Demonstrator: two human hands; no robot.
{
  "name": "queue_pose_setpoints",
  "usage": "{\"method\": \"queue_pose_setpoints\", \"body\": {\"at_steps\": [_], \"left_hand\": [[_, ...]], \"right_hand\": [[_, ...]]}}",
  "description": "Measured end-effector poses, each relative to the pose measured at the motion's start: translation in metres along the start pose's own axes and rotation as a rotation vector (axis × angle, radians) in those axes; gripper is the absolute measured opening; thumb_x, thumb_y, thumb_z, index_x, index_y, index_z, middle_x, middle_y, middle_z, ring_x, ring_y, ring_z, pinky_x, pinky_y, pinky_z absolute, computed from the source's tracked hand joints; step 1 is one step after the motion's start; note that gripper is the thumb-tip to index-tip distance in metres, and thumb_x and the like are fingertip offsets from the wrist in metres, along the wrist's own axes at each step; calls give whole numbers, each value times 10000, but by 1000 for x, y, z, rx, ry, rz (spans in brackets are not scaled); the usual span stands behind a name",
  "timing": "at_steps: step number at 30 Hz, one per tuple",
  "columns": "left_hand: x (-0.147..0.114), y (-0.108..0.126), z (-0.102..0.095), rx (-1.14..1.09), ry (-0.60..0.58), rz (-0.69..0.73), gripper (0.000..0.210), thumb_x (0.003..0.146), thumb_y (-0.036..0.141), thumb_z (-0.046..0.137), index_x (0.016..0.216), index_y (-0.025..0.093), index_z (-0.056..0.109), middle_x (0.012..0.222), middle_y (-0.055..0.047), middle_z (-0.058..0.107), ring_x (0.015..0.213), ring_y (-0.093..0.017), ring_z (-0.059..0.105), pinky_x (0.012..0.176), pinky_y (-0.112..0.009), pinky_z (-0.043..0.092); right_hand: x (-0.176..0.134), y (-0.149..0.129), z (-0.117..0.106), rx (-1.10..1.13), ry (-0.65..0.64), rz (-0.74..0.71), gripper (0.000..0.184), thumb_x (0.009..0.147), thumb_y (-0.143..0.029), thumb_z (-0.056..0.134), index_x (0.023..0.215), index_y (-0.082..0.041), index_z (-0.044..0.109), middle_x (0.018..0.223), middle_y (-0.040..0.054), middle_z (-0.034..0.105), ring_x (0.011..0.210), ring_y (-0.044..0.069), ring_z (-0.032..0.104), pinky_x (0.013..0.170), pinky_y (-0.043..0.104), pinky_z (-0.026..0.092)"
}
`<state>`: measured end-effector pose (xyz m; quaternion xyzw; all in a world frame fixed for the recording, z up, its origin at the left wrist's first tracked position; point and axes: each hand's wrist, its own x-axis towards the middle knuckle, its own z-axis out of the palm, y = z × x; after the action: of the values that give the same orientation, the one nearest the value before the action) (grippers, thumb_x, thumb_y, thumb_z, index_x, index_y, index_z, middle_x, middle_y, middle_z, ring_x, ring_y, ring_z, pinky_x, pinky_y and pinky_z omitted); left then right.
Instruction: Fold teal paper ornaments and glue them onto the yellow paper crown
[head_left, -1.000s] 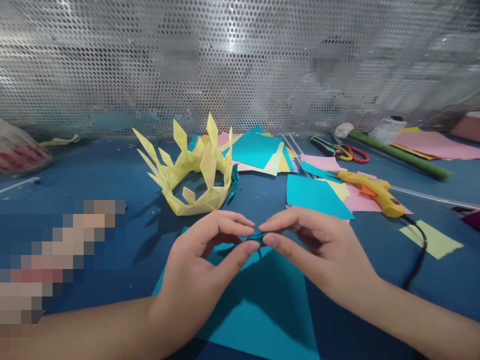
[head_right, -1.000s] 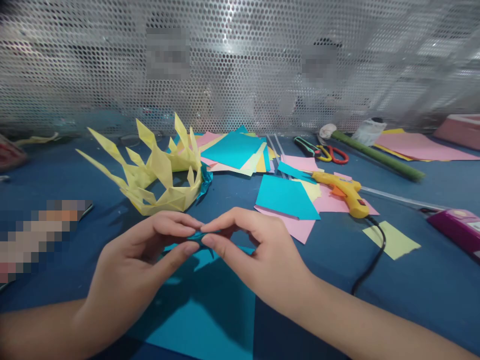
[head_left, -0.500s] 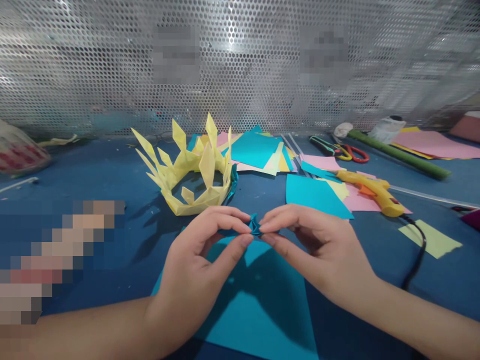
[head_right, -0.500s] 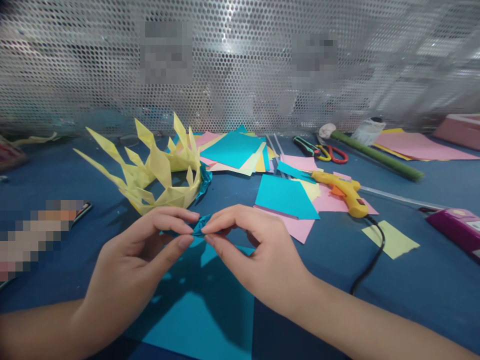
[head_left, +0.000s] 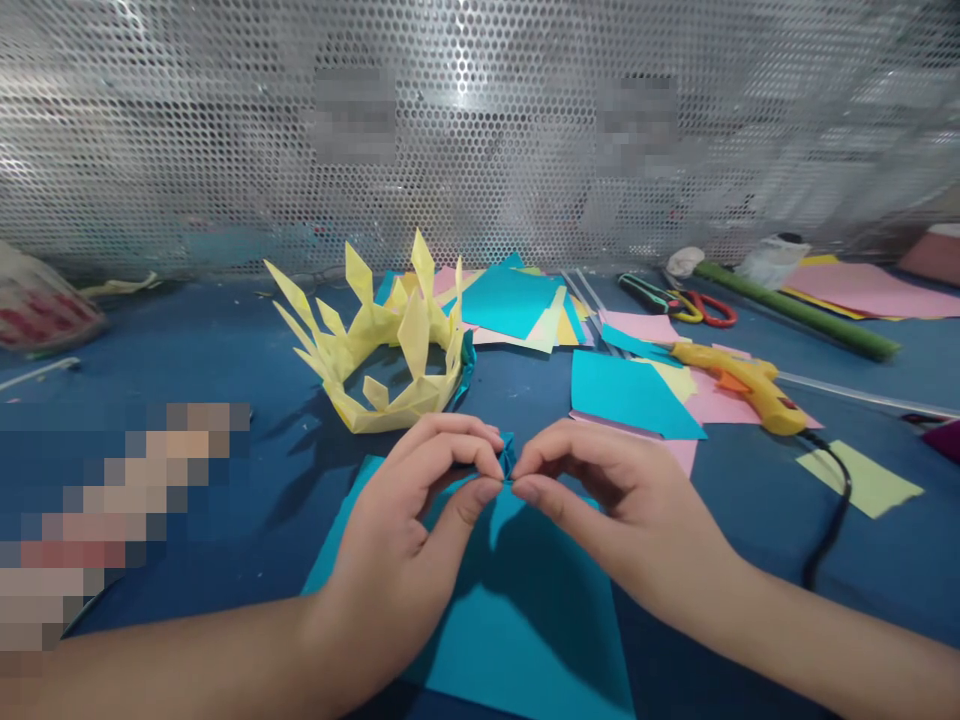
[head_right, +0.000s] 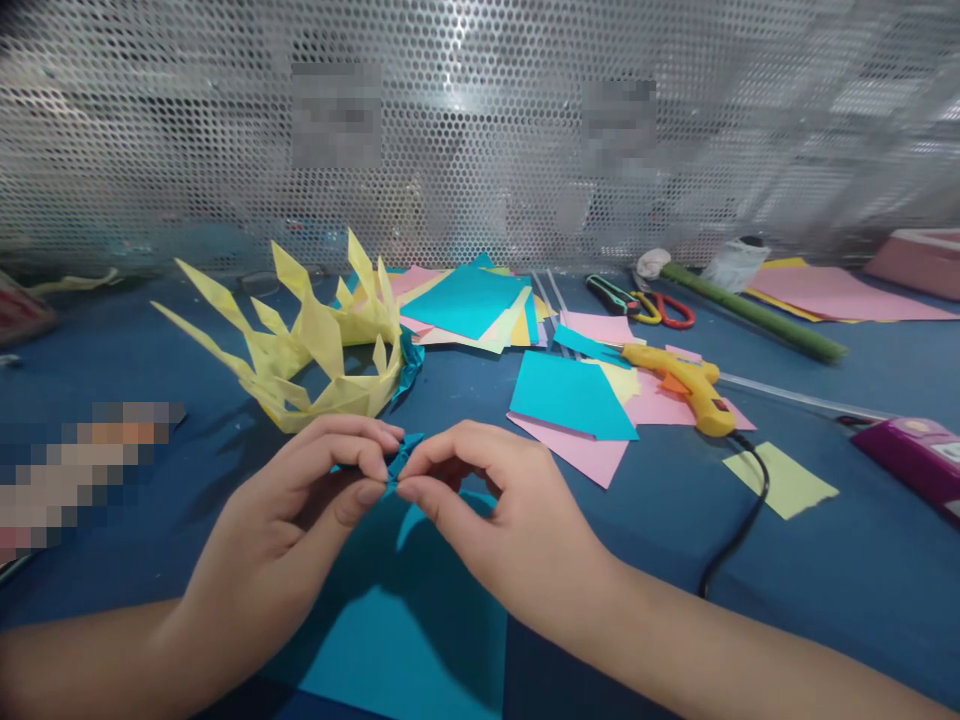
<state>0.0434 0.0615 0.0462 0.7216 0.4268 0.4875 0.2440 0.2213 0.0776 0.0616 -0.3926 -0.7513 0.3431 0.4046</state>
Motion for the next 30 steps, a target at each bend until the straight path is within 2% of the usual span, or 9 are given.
{"method": "queue_pose_setpoints", "body": {"at_steps": [5,8,13,16,21,24,26,28,30], "left_hand": [[-3,1,-1,58,-34,39,198,902,94,544,829,273,585,996,63,557,989,-55,558,895,-91,405],[-6,1,-2,62,-45,55,194,906,103,536,830,277,577,1002,65,569,1006,-60,559,919,-109,400],[-6,1,-2,-127,-85,-129,122,906,198,576,812,276,586,1245,49,617,1185,-134,560,986,-233,415],[-4,3,-1,-239,-110,-171,124,899,212,589,794,279,592,1204,46,664,1121,-144,611,937,-253,463],[-3,5,-1,-271,-114,-222,96,883,224,609,814,290,611,1138,47,697,1133,-148,612,800,-188,510],[-2,6,-1,-259,-103,-274,110,852,227,643,905,322,661,1079,58,718,1014,-133,656,708,-146,517],[-1,6,-1,-251,-102,-297,180,838,242,662,983,346,683,987,70,733,753,-91,661,592,-124,501],[1,6,-1,-228,-93,-327,186,843,275,661,1011,349,693,934,78,736,489,-43,521,454,-127,435],[2,5,-1,-203,-72,-341,152,859,296,636,990,331,704,936,67,736,424,-36,444,397,-151,382]], "right_hand": [[-3,2,1,-96,40,-188,137,868,-74,576,786,-179,608,742,-28,604,654,66,552,619,145,452],[-2,4,0,-97,36,-232,143,876,-68,582,787,-175,618,740,-23,612,655,65,559,619,144,456],[0,10,-6,-14,82,-184,110,843,-115,692,843,-223,711,779,-37,725,707,85,648,651,160,497],[2,12,-8,25,76,-126,117,818,-134,727,840,-248,730,780,-56,746,685,81,658,624,152,499],[4,8,-8,-7,67,-149,161,795,-101,736,710,-228,685,692,-74,705,653,65,634,632,133,487],[4,6,-8,-31,63,-129,169,814,-100,710,708,-227,673,690,-74,699,633,57,625,600,122,479],[3,7,-8,-17,87,-116,141,820,-136,717,724,-231,678,705,-71,703,622,58,623,585,125,480],[2,8,-8,12,130,-89,96,805,-162,743,787,-244,695,716,-68,708,616,67,627,567,136,486],[1,8,-8,42,161,-67,131,782,-174,769,862,-253,702,714,-64,712,611,81,635,553,152,498]]}}
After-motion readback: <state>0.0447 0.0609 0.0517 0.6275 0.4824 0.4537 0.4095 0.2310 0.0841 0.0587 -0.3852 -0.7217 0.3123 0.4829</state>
